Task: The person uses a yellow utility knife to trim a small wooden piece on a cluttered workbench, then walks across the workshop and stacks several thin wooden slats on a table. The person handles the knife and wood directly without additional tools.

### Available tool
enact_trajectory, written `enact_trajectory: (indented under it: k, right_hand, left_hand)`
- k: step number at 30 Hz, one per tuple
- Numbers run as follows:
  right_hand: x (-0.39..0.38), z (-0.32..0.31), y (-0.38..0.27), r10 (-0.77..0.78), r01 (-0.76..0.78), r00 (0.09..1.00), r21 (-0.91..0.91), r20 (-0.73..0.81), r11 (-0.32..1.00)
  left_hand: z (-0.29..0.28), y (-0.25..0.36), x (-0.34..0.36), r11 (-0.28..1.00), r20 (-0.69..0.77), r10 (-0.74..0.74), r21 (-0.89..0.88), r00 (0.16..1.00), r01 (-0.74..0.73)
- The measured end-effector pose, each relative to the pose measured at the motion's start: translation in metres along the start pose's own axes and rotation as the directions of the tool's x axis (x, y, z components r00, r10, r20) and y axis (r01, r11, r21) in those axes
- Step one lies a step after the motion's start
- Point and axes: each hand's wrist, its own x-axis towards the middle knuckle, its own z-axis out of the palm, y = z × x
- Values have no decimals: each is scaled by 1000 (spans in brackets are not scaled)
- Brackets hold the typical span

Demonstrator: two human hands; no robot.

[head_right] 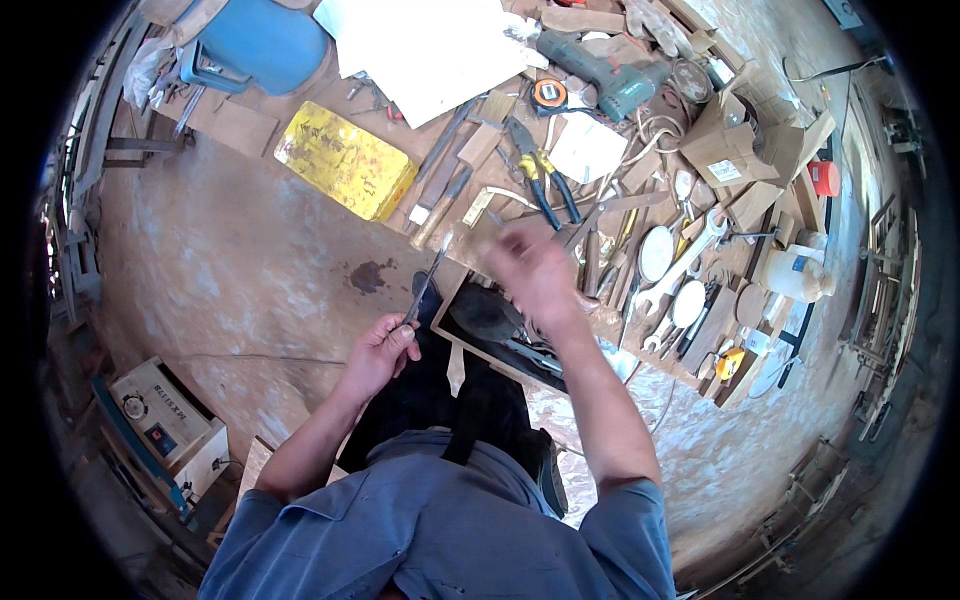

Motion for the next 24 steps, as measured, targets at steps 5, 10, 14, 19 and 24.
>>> enact_trajectory:
  k: [5, 10, 14, 19, 24]
  right_hand:
    - [48, -20, 35, -337, 114, 928, -741, -158, 662]
    - [71, -6, 58, -209, 58, 974, -802, -85, 594]
    - [81, 0, 68, -313, 64, 939, -824, -141, 563]
    - [74, -19, 60, -255, 105, 952, -606, -168, 789]
    - [11, -24, 27, -217, 180, 957, -191, -193, 965]
  left_hand:
    - [-5, -23, 25, 995, 1, -94, -13, 996, 94]
    - [-5, -52, 47, 999, -35, -44, 15, 998, 45]
    - [-5, -58, 56, 998, -42, -50, 28, 998, 51]
    - [-12, -76, 72, 996, -45, 26, 82, 999, -22]
    - [-17, -88, 79, 992, -71, 51, 117, 996, -42]
